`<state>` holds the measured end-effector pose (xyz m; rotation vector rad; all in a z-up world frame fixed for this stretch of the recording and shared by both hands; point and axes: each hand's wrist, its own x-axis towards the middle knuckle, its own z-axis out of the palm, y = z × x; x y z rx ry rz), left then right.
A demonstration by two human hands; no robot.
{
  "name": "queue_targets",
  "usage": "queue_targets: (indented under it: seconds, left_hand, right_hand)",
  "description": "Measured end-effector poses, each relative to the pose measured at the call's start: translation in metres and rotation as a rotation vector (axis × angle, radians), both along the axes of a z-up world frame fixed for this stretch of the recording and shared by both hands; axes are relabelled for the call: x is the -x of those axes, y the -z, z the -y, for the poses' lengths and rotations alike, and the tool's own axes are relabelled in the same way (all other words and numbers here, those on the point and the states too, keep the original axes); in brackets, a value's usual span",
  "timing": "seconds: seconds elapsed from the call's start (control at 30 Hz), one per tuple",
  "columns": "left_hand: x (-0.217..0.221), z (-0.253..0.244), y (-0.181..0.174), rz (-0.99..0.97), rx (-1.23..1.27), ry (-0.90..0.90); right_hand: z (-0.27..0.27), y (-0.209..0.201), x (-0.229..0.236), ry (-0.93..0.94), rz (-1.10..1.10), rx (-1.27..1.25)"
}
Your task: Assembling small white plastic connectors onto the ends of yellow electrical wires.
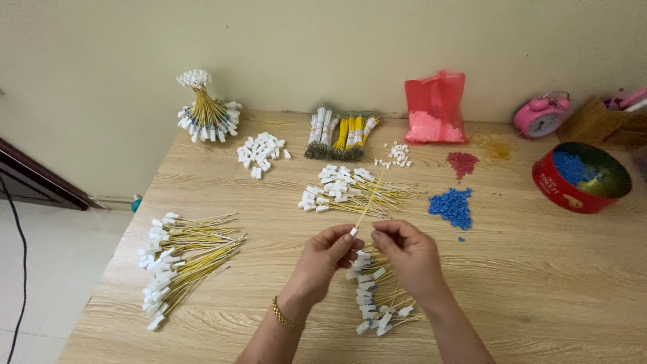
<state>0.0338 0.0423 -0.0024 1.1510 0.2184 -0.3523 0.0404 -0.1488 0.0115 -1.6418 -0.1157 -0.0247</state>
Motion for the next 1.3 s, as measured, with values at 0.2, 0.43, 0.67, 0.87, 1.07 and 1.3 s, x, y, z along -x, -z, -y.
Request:
queue_targets:
  seconds: [0.2, 0.43, 0.67, 0.87, 1.07, 1.3]
  left_hand:
    - [0.015, 0.019, 0.002, -0.019, 0.359, 0.006]
    - [0.02, 0.03, -0.007, 0.121, 0.108, 0.009]
    - [0.021, 0.034, -0.004, 0.253, -0.016, -0.025]
    - [0.015, 0.043, 0.003, 0.205, -0.016, -0.03]
    - [0.006, 0.034, -0.023, 0.363, -0.702, 0.157]
    - [-0.022, 0.003, 0.026, 0.735, -1.145, 0.039]
  right_hand:
    - [-0.01, 0.004, 0.004, -0.052, 0.082, -0.012]
    - [-0.011, 0.015, 0.007, 0.032, -0.016, -0.133]
    - [-0.019, -0.006, 0.023, 0.064, 0.143, 0.068]
    - [-0.018, 0.001, 0.032, 0.088, 0.242, 0.134]
    - [0.021, 0.018, 0.013, 0.108, 0.197, 0.334]
    - [0.138, 0.073, -0.017, 0.524, -0.052, 0.977]
